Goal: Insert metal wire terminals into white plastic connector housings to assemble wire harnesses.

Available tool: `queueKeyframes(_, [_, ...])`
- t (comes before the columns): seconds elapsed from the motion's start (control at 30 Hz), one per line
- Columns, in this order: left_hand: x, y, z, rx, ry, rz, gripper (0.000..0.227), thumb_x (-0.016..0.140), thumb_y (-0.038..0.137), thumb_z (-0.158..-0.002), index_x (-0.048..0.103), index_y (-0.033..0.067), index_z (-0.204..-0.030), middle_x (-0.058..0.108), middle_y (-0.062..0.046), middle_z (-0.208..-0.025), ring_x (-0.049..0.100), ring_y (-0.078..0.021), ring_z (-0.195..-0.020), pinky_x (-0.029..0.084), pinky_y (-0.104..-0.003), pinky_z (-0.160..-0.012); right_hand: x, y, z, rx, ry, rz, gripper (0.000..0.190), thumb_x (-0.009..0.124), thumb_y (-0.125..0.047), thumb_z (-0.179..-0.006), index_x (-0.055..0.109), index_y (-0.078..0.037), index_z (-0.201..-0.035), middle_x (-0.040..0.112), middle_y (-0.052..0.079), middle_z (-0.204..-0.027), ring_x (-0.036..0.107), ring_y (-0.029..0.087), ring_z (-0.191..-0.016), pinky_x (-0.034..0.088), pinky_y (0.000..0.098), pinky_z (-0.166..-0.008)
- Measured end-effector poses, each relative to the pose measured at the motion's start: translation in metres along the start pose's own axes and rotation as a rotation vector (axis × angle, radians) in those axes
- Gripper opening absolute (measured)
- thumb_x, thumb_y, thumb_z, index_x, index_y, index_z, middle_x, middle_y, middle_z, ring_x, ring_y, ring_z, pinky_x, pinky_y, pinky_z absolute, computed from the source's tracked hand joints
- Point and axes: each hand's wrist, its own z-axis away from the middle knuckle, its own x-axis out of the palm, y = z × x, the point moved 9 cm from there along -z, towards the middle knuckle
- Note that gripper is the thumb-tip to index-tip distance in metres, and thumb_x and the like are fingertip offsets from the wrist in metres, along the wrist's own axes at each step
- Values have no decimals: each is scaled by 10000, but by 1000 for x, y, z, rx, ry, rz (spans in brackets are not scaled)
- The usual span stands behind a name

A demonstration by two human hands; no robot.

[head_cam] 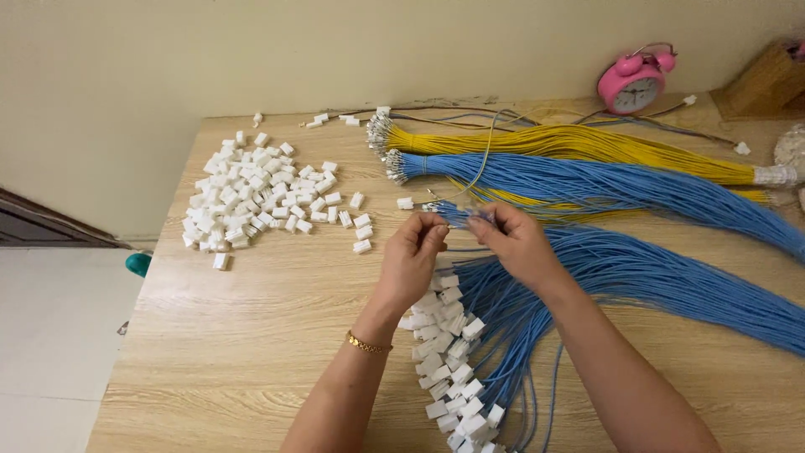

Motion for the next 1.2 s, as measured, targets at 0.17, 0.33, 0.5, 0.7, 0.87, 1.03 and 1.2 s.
queueKeyframes(0.17, [-1, -10, -4, -145, -40, 130, 156, 620, 132, -1046, 673, 15, -1135, 681, -14, -926, 646, -87, -796, 524, -241, -702, 2, -23, 5, 17, -1, 204, 174, 724, -219, -946, 718, -64, -1025, 576, -78, -743, 494, 26, -666, 427, 218, -584])
queueKeyframes(0.33, [-5, 1, -7, -245, -92, 433, 329, 542, 90, -1047, 623, 54, -1365, 701, -52, -1078, 687, -116, -948, 583, -273, -803, -9, -13, 5, 43, 79, 177, 181, 703, -240, -972, 738, -67, -1010, 535, -79, -718, 444, 38, -645, 373, 233, -558])
queueKeyframes(0.5, [-2, -4, -4, -355, -74, 634, 376, 541, 62, -1040, 538, 17, -1414, 693, -117, -1253, 696, -231, -1095, 608, -313, -895, -3, -26, 10, 3, 65, 196, 189, 704, -247, -960, 744, -63, -971, 557, -88, -693, 458, 28, -622, 380, 232, -537])
queueKeyframes(0.7, [-5, -5, -8, -322, -67, 631, 336, 574, 49, -1028, 521, 44, -1360, 708, -110, -1222, 704, -214, -1064, 589, -314, -881, -9, -18, 8, -22, 79, 156, 198, 707, -238, -985, 717, -52, -916, 495, -80, -695, 411, 29, -630, 345, 232, -539])
queueKeyframes(0.87, [-4, -14, -8, -328, -120, 572, 288, 589, 66, -1052, 630, 43, -1336, 707, -40, -1187, 650, -126, -970, 553, -283, -830, -12, -29, 8, -21, 105, 229, 193, 724, -239, -952, 715, -56, -889, 505, -73, -663, 417, 33, -602, 342, 240, -510])
queueKeyframes(1.03, [0, -6, -6, -316, -170, 560, 282, 575, 72, -1038, 678, 57, -1300, 710, -9, -1164, 623, -99, -934, 566, -283, -843, -6, -35, 8, -4, 83, 289, 176, 721, -240, -923, 715, -67, -896, 557, -83, -649, 467, 25, -577, 391, 237, -487])
queueKeyframes(1.2, [-1, -7, -5, -315, -168, 484, 301, 581, 69, -1031, 665, 46, -1319, 699, -1, -1141, 606, -89, -912, 562, -267, -839, -5, -33, 10, 2, 62, 260, 200, 739, -256, -937, 722, -65, -880, 562, -60, -650, 476, 34, -584, 386, 247, -498])
